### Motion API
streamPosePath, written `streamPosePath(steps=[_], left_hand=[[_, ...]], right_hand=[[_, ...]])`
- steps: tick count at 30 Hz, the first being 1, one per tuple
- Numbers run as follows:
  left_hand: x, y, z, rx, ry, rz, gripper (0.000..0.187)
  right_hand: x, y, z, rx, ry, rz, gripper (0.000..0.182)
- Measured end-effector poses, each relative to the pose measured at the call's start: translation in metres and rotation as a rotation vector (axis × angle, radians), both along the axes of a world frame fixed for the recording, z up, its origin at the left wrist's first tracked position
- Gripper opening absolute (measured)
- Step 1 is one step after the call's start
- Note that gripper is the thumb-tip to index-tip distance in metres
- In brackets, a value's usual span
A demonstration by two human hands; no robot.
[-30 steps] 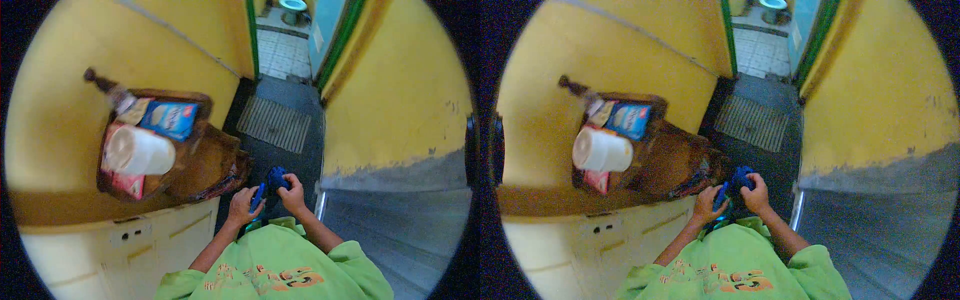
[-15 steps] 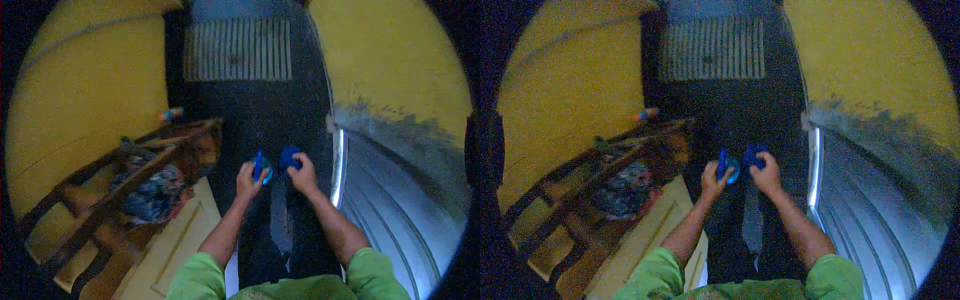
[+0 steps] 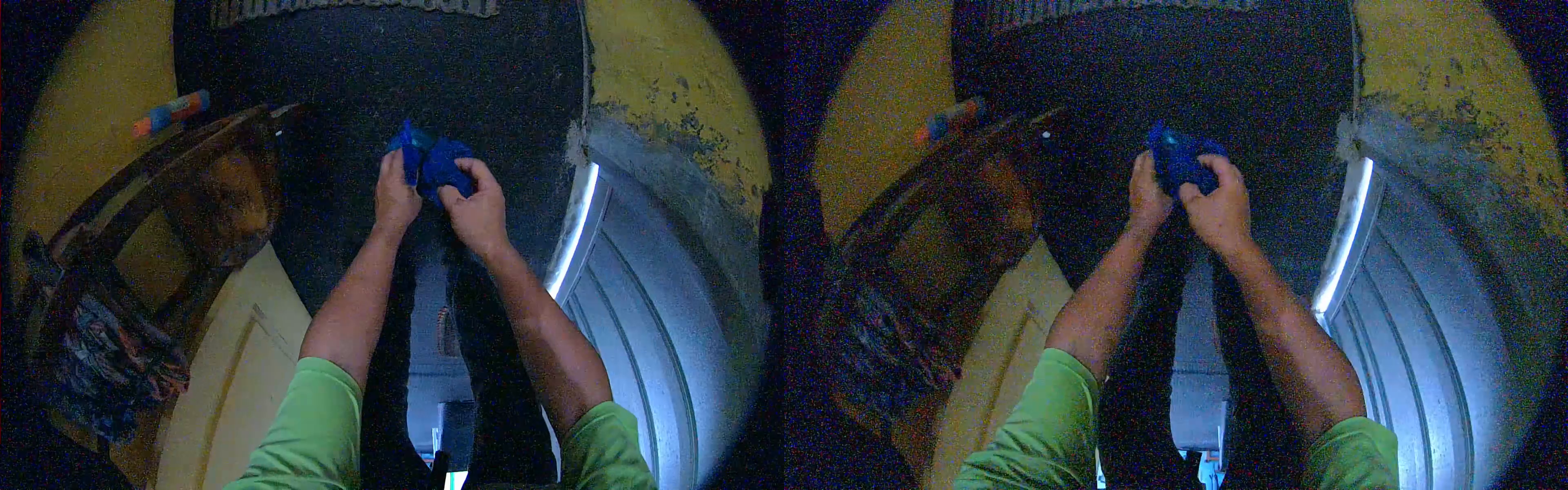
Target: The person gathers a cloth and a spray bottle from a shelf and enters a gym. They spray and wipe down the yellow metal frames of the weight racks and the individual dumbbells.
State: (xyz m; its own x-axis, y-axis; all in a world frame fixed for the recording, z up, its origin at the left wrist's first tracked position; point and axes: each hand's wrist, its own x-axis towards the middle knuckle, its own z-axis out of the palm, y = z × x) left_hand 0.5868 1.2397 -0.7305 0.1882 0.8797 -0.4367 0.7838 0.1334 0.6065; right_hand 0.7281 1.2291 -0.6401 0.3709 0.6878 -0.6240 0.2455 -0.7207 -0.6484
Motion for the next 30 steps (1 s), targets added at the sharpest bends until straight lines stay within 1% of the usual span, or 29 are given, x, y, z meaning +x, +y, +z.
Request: streamPosePath(steps=[1,2,4,5,6,8,9,10,12,13,15,16,18,19,20,22,23,24,25,27,28,30], left_hand=[[-0.003,-0.002,0.000,0.030,-0.022,-0.042,0.063],[-0.007,-0.004,-0.001,0.035,-0.021,-0.035,0.063],[-0.014,-0.007,0.005,-0.214,-0.338,0.151,0.072],[-0.021,-0.013,0.003,-0.174,-0.354,0.174,0.070],[-0.031,-0.024,-0.012,-0.162,-0.360,0.179,0.070],[-0.045,-0.042,-0.042,-0.507,-0.844,0.629,0.058],[-0.035,-0.016,0.014,-0.529,-0.672,0.592,0.048],[-0.035,-0.018,0.028,-0.527,-0.666,0.588,0.048],[-0.038,-0.022,0.043,-0.777,-0.594,1.157,0.049],[-0.043,-0.020,0.049,-0.774,-0.586,1.158,0.049],[-0.048,-0.013,0.070,-0.829,-1.084,1.453,0.058],[-0.046,-0.009,0.078,-0.823,-1.079,1.459,0.058],[-0.043,-0.004,0.086,-0.772,-0.834,1.196,0.060],[-0.040,-0.003,0.092,-0.784,-0.759,1.101,0.057],[-0.042,-0.004,0.091,-0.833,-0.769,1.047,0.052],[-0.037,-0.005,0.090,-0.874,-0.775,1.004,0.047],[-0.035,-0.002,0.095,-0.859,-0.783,1.004,0.047],[-0.034,-0.001,0.098,-0.805,-0.718,0.906,0.046],[-0.033,0.000,0.100,-0.753,-0.649,0.813,0.045],[-0.036,-0.007,0.091,-0.751,-0.635,0.836,0.044],[-0.038,-0.012,0.089,-0.761,-0.609,0.848,0.043],[-0.041,-0.019,0.103,-0.776,-0.600,0.888,0.042]], right_hand=[[-0.003,0.001,0.001,0.038,-0.018,0.033,0.042],[-0.006,0.002,0.003,0.043,-0.016,0.040,0.042],[-0.015,-0.001,0.015,0.241,-0.145,0.244,0.043],[-0.022,-0.001,0.021,0.162,-0.055,0.282,0.049],[-0.034,-0.002,0.027,0.173,-0.062,0.289,0.049],[-0.053,-0.001,0.035,0.133,-0.322,0.464,0.056],[-0.059,-0.002,0.026,0.057,-0.253,0.499,0.060],[-0.061,0.001,0.025,0.060,-0.249,0.494,0.060],[-0.070,0.003,0.022,0.083,-0.297,0.470,0.058],[-0.073,0.002,0.021,0.083,-0.289,0.467,0.058],[-0.071,-0.005,0.019,0.070,-0.369,0.532,0.054],[-0.069,-0.006,0.017,0.071,-0.361,0.535,0.054],[-0.070,-0.006,0.016,0.149,-0.416,0.523,0.053],[-0.070,-0.007,0.019,0.160,-0.440,0.539,0.052],[-0.071,-0.010,0.014,0.172,-0.435,0.543,0.052],[-0.066,-0.014,-0.002,0.162,-0.452,0.511,0.051],[-0.064,-0.012,-0.001,0.147,-0.456,0.502,0.048],[-0.062,-0.008,-0.003,0.159,-0.458,0.507,0.048],[-0.061,-0.008,-0.005,0.190,-0.487,0.471,0.044],[-0.064,-0.008,-0.002,0.287,-0.543,0.414,0.033],[-0.064,-0.009,0.001,0.278,-0.538,0.416,0.033],[-0.068,-0.008,0.009,0.352,-0.591,0.417,0.030]])
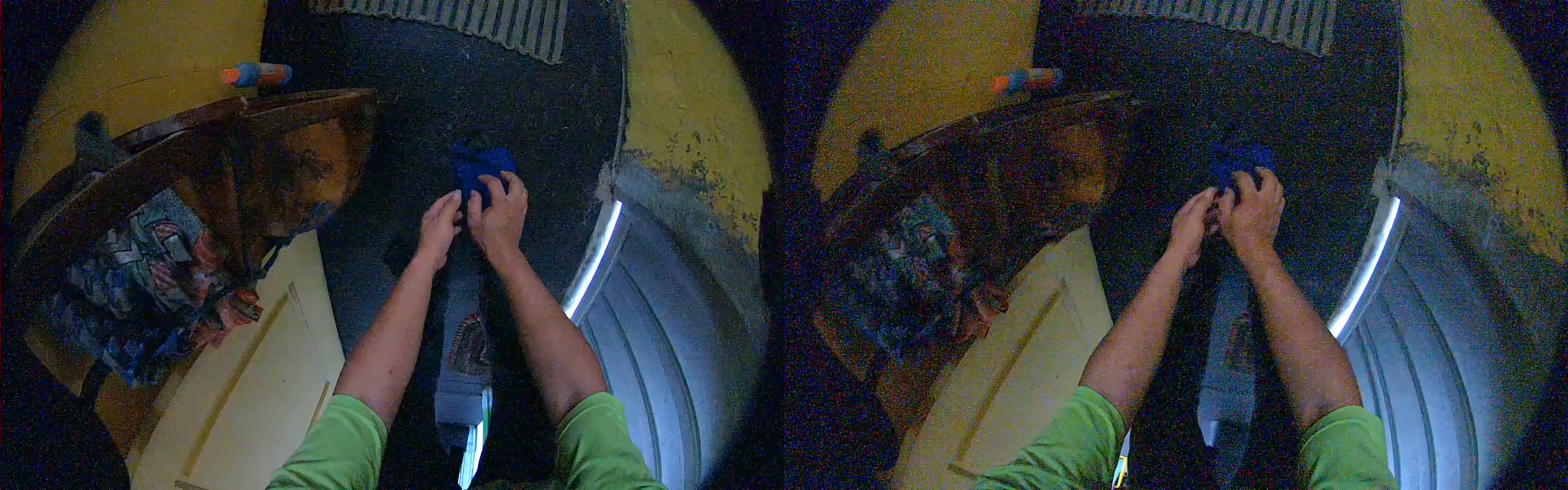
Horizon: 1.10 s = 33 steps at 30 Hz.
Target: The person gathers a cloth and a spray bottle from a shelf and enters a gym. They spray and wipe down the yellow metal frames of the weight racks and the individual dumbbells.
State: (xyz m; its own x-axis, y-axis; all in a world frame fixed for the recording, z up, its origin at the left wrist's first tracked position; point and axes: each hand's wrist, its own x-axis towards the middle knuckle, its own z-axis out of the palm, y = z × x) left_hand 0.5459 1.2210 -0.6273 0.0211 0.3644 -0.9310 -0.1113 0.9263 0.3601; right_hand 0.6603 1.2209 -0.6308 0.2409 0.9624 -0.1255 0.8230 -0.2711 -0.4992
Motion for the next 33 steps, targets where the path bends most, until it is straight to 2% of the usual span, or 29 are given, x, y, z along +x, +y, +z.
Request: streamPosePath(steps=[4,5,6,8,10,11,12,14,16,17,18,19,20,21,22,23,24,25,26,27,29,31,33], left_hand=[[-0.014,-0.018,0.019,0.050,0.004,-0.001,0.044],[-0.014,-0.025,0.035,0.147,0.055,0.028,0.042],[-0.024,-0.031,0.051,0.153,0.068,0.034,0.042],[-0.051,-0.037,0.091,0.344,0.262,-0.266,0.039],[-0.076,-0.041,0.151,0.341,0.130,-0.087,0.035],[-0.094,-0.051,0.177,0.366,0.150,-0.084,0.035],[-0.117,-0.067,0.199,0.371,0.299,-0.205,0.035],[-0.162,-0.090,0.233,0.375,0.595,-0.445,0.036],[-0.204,-0.091,0.258,0.636,1.067,-0.973,0.042],[-0.199,-0.069,0.295,0.656,1.082,-0.974,0.042],[-0.192,-0.054,0.335,0.540,0.846,-0.514,0.046],[-0.187,-0.041,0.369,0.410,0.584,-0.076,0.052],[-0.190,-0.039,0.381,0.425,0.590,-0.082,0.052],[-0.192,-0.040,0.391,0.359,0.549,0.035,0.054],[-0.195,-0.041,0.399,0.300,0.503,0.156,0.056],[-0.198,-0.051,0.404,0.357,0.452,0.160,0.061],[-0.201,-0.063,0.410,0.383,0.451,0.169,0.061],[-0.205,-0.076,0.419,0.353,0.457,0.057,0.062],[-0.202,-0.082,0.432,0.324,0.465,-0.052,0.064],[-0.186,-0.074,0.462,0.271,0.543,-0.114,0.070],[-0.194,-0.101,0.483,0.277,0.560,-0.118,0.069],[-0.192,-0.119,0.495,0.283,0.557,-0.123,0.072],[-0.188,-0.134,0.492,0.375,0.580,-0.159,0.076]], right_hand=[[-0.012,0.010,0.033,0.083,0.056,-0.049,0.027],[-0.017,0.016,0.055,0.085,0.196,-0.029,0.028],[-0.028,0.022,0.082,0.092,0.330,-0.002,0.029],[-0.054,0.034,0.146,0.149,0.530,0.092,0.027],[-0.079,0.045,0.205,0.153,0.689,0.208,0.029],[-0.093,0.051,0.231,0.158,0.743,0.277,0.033],[-0.109,0.059,0.255,0.185,0.759,0.288,0.033],[-0.137,0.074,0.299,0.139,0.900,0.411,0.046],[-0.161,0.087,0.335,0.110,0.816,0.462,0.047],[-0.174,0.090,0.349,0.052,0.729,0.509,0.048],[-0.186,0.090,0.357,0.076,0.729,0.507,0.048],[-0.198,0.091,0.362,0.030,0.596,0.486,0.052],[-0.208,0.092,0.365,-0.020,0.462,0.462,0.056],[-0.212,0.095,0.367,0.000,0.462,0.458,0.056],[-0.214,0.101,0.368,-0.168,0.513,0.464,0.057],[-0.217,0.105,0.367,-0.335,0.559,0.474,0.058],[-0.226,0.099,0.356,-0.310,0.552,0.484,0.058],[-0.238,0.086,0.340,-0.181,0.559,0.586,0.052],[-0.238,0.076,0.342,-0.049,0.563,0.689,0.047],[-0.228,0.070,0.360,-0.034,0.551,0.707,0.047],[-0.206,0.049,0.398,-0.177,1.288,0.255,0.035],[-0.152,0.035,0.435,-0.519,1.227,0.271,0.028],[-0.110,0.004,0.447,-0.535,1.322,0.220,0.029]])
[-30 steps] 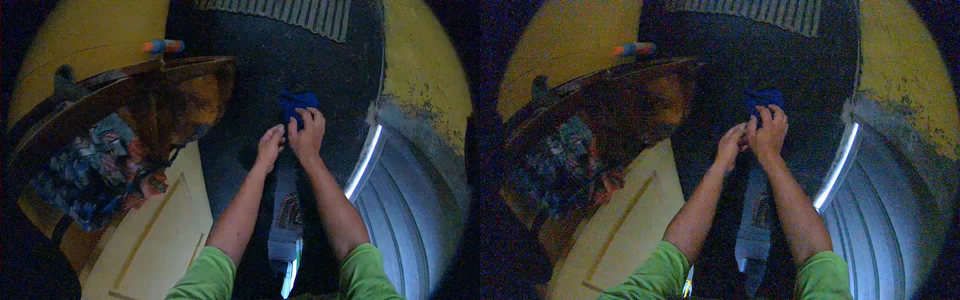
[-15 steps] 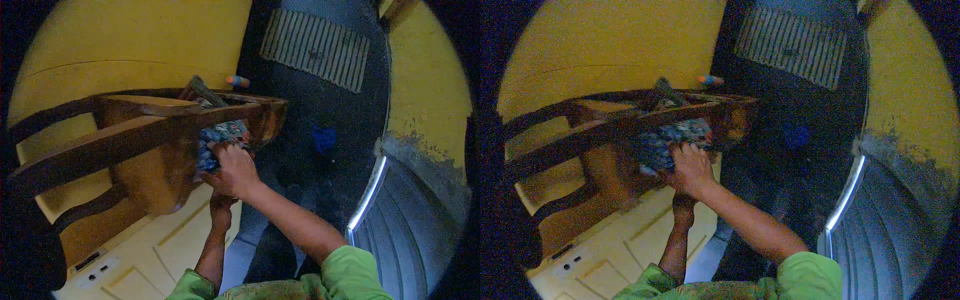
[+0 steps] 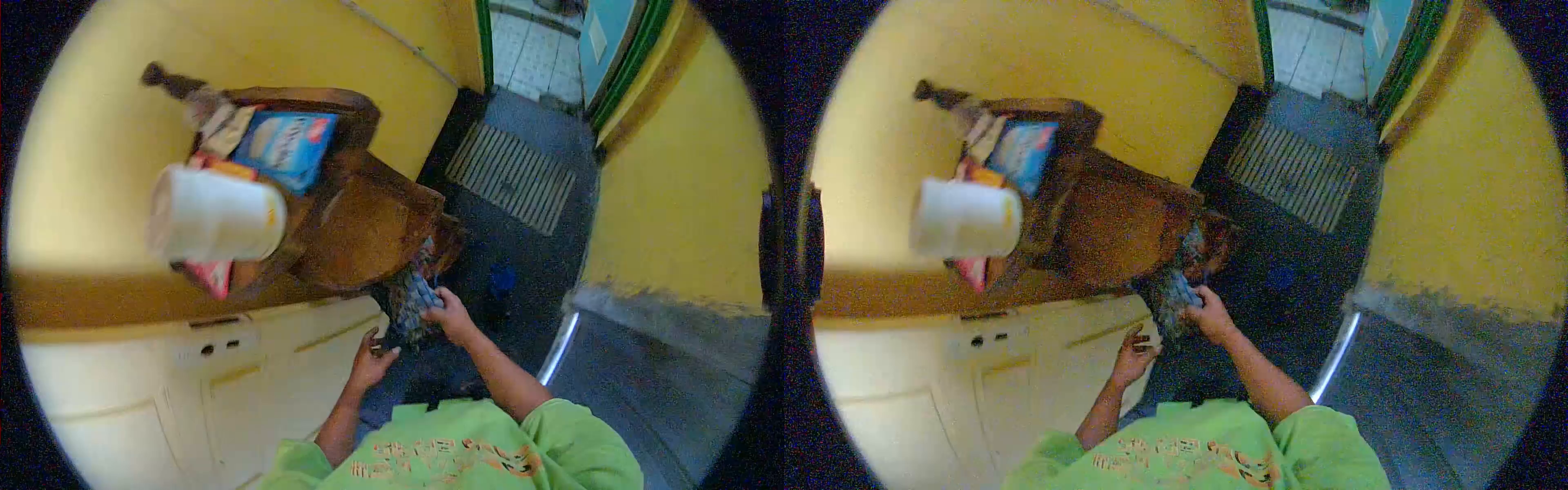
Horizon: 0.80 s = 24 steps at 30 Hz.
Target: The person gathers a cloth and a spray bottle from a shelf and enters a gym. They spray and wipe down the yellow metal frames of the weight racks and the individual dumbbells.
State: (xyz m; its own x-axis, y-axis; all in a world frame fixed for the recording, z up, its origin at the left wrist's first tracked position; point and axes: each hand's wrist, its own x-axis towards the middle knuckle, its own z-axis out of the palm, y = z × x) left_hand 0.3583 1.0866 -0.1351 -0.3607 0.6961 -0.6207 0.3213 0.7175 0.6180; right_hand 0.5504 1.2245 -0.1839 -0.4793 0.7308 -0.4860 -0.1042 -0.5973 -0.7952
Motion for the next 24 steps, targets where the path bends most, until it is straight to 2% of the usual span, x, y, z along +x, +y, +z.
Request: streamPosePath(steps=[1,2,3,4,5,6,7,9,10,11,13,14,15,17,18,19,21,22,23,24], left_hand=[[0.002,-0.009,0.003,0.060,0.044,-0.068,0.079],[0.012,-0.002,0.015,0.025,-0.070,0.018,0.088],[0.022,0.004,0.022,0.052,-0.082,0.042,0.088],[0.031,0.007,0.023,0.049,-0.429,0.343,0.092],[0.039,0.008,0.020,0.046,-0.780,0.631,0.096],[0.016,0.009,-0.007,0.031,-0.896,0.551,0.097],[0.047,0.012,-0.012,0.048,-0.899,0.550,0.097],[0.052,0.034,-0.014,-0.148,-1.002,0.481,0.093],[0.058,0.036,-0.003,-0.166,-0.979,0.408,0.088],[0.062,0.033,-0.005,-0.158,-1.000,0.392,0.088],[0.086,0.032,0.002,0.270,-0.855,-0.313,0.073],[0.092,0.033,0.020,0.366,-0.937,-0.351,0.074],[0.100,0.037,0.047,0.371,-0.948,-0.361,0.074],[0.115,0.042,0.104,0.492,-0.497,-0.649,0.081],[0.126,0.048,0.114,0.599,-0.387,-0.627,0.076],[0.132,0.058,0.114,0.607,-0.381,-0.624,0.076],[0.141,0.072,0.114,0.594,-0.249,-0.599,0.061],[0.144,0.078,0.102,0.642,-0.254,-0.537,0.047],[0.146,0.082,0.104,0.654,-0.253,-0.539,0.047],[0.149,0.085,0.106,0.613,-0.391,-0.471,0.043]], right_hand=[[0.020,-0.013,0.017,0.028,-0.022,0.023,0.029],[0.044,-0.023,0.035,-0.012,0.041,0.027,0.029],[0.068,-0.030,0.056,-0.054,0.108,0.033,0.030],[0.090,-0.038,0.076,-0.033,0.095,0.060,0.030],[0.112,-0.044,0.098,-0.122,0.152,0.052,0.032],[0.094,-0.049,0.102,-0.213,0.168,0.037,0.034],[0.127,-0.048,0.107,-0.199,0.169,0.044,0.034],[0.118,-0.045,0.120,-0.214,0.124,-0.055,0.040],[0.110,-0.049,0.133,-0.338,0.173,-0.157,0.037],[0.114,-0.051,0.126,-0.319,0.156,-0.166,0.037],[0.147,-0.053,0.082,-0.062,-0.191,-0.275,0.028],[0.150,-0.052,0.039,-0.238,-0.023,-0.439,0.020],[0.150,-0.047,0.057,-0.228,-0.031,-0.450,0.020],[0.148,-0.035,0.125,-0.363,0.052,-0.595,0.024],[0.150,-0.030,0.113,-0.293,0.136,-0.546,0.035],[0.155,-0.028,0.104,-0.285,0.140,-0.538,0.035],[0.146,-0.019,0.159,-0.120,0.041,-0.615,0.051],[0.151,-0.010,0.154,0.044,-0.097,-0.658,0.064],[0.158,-0.003,0.156,0.056,-0.095,-0.659,0.064],[0.164,0.003,0.159,0.096,-0.059,-0.561,0.064]])
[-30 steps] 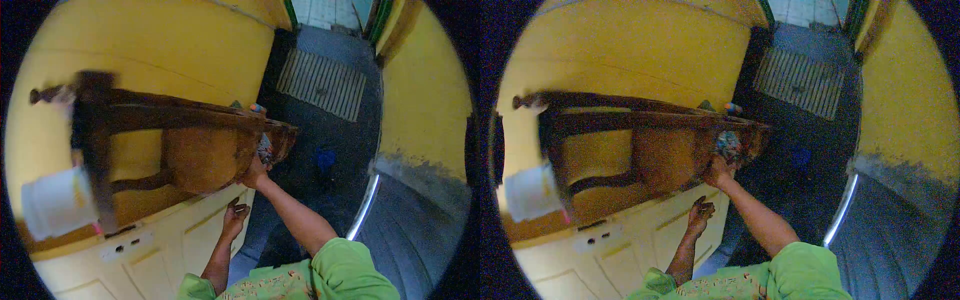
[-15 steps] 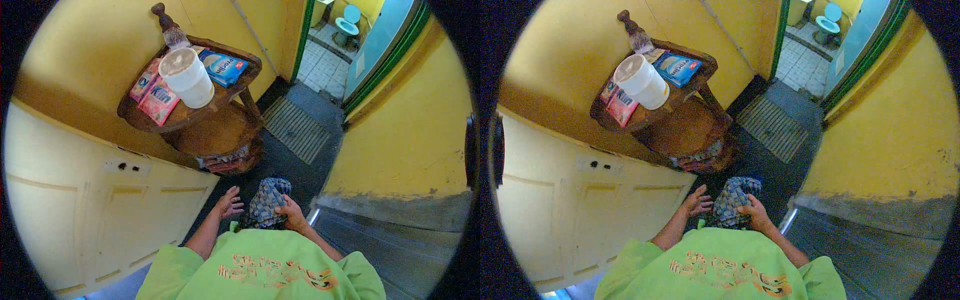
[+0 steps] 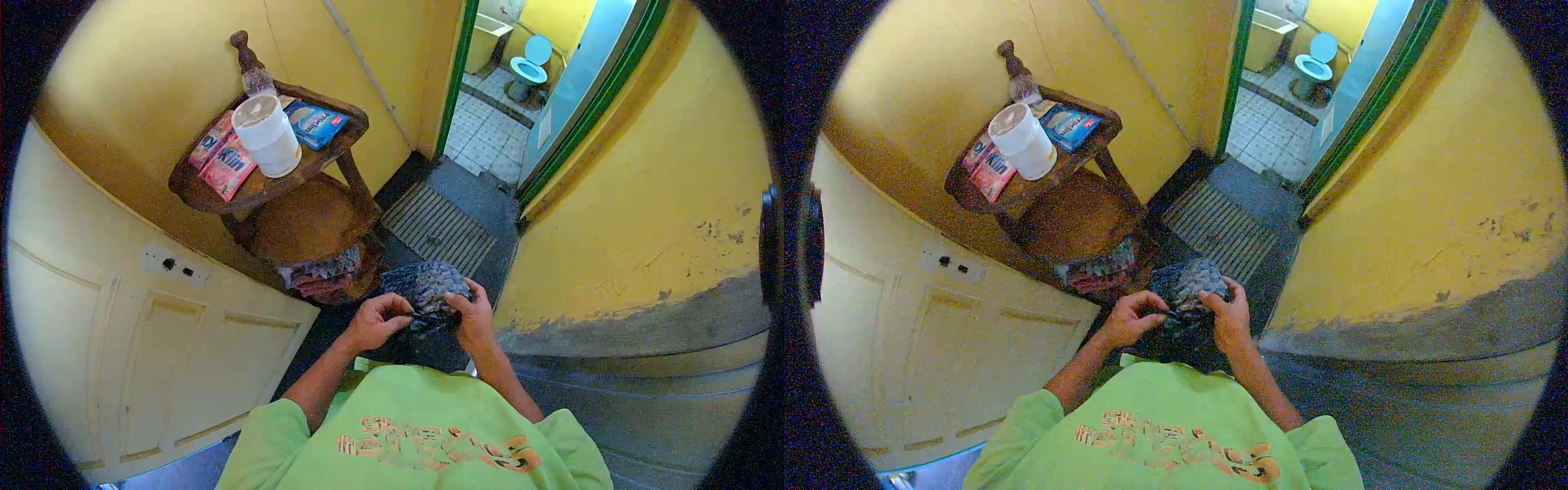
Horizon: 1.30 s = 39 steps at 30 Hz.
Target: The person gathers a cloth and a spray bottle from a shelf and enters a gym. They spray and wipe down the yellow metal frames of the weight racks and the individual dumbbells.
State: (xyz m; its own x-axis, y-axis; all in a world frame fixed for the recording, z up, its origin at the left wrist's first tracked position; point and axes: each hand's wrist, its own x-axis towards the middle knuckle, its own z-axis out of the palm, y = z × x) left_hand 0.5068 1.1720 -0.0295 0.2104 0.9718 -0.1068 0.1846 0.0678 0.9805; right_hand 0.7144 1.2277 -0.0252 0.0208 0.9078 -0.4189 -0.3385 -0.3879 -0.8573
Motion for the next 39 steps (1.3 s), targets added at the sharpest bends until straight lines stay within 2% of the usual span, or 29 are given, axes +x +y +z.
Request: streamPosePath(steps=[1,2,6,8,9,11,13,15,17,19,21,23,24,25,27,29,31,34,35,37,38,39], left_hand=[[0.002,0.004,0.002,-0.080,-0.130,0.012,0.040],[0.008,0.006,0.004,-0.086,-0.268,0.023,0.037],[0.022,0.015,0.019,0.031,-0.365,0.145,0.035],[0.030,0.019,0.030,0.339,0.199,0.149,0.038],[0.034,0.021,0.033,0.340,0.200,0.144,0.038],[0.041,0.026,0.038,0.155,0.081,0.131,0.037],[0.052,0.041,0.024,0.210,0.080,0.172,0.031],[0.062,0.051,0.017,0.348,0.095,0.342,0.024],[0.068,0.057,0.017,0.364,0.065,0.334,0.022],[0.070,0.057,0.040,0.205,-0.050,0.375,0.021],[0.069,0.065,0.046,0.208,-0.076,0.395,0.021],[0.069,0.067,0.054,0.213,-0.105,0.423,0.021],[0.070,0.063,0.061,0.224,-0.029,0.379,0.021],[0.072,0.062,0.064,0.235,0.047,0.337,0.021],[0.077,0.061,0.055,0.175,-0.032,0.374,0.023],[0.073,0.055,0.057,0.142,0.123,0.379,0.023],[0.072,0.051,0.050,0.134,0.121,0.429,0.026],[0.065,0.046,0.053,0.126,0.046,0.459,0.024],[0.057,0.045,0.051,0.070,-0.068,0.368,0.024],[0.035,0.039,0.047,-0.038,-0.294,0.184,0.025],[0.016,0.038,0.050,0.029,-0.195,0.164,0.024],[-0.007,0.036,0.054,-0.039,-0.026,0.151,0.038]], right_hand=[[0.004,0.006,0.003,0.045,0.019,0.101,0.063],[0.005,0.012,0.010,0.058,0.019,0.099,0.063],[0.010,0.016,0.049,0.086,0.024,0.184,0.062],[0.013,0.019,0.054,0.085,0.060,0.195,0.063],[0.015,0.023,0.049,0.095,0.058,0.178,0.064],[0.017,0.026,0.048,0.102,0.057,0.148,0.066],[0.021,0.026,0.057,0.287,-0.118,0.181,0.069],[0.022,0.026,0.063,0.320,-0.159,0.232,0.070],[0.029,0.030,0.060,0.406,-0.340,0.268,0.069],[0.039,0.032,0.060,0.408,-0.306,0.251,0.068],[0.044,0.027,0.054,0.412,-0.514,0.284,0.065],[0.041,0.021,0.046,0.396,-0.602,0.267,0.064],[0.038,0.017,0.043,0.383,-0.690,0.256,0.063],[0.034,0.014,0.043,0.383,-0.695,0.264,0.063],[0.022,0.007,0.055,0.349,-0.738,0.338,0.062],[0.019,0.008,0.053,0.335,-0.693,0.407,0.065],[0.016,0.008,0.044,0.506,-0.388,0.476,0.071],[0.008,0.016,0.076,0.390,-0.311,0.603,0.075],[0.007,0.021,0.075,0.397,-0.305,0.632,0.075],[0.009,0.034,0.062,0.407,-0.667,0.717,0.071],[0.018,0.043,0.018,0.560,-0.654,0.728,0.069],[0.008,0.046,0.038,0.575,-0.643,0.758,0.069]])
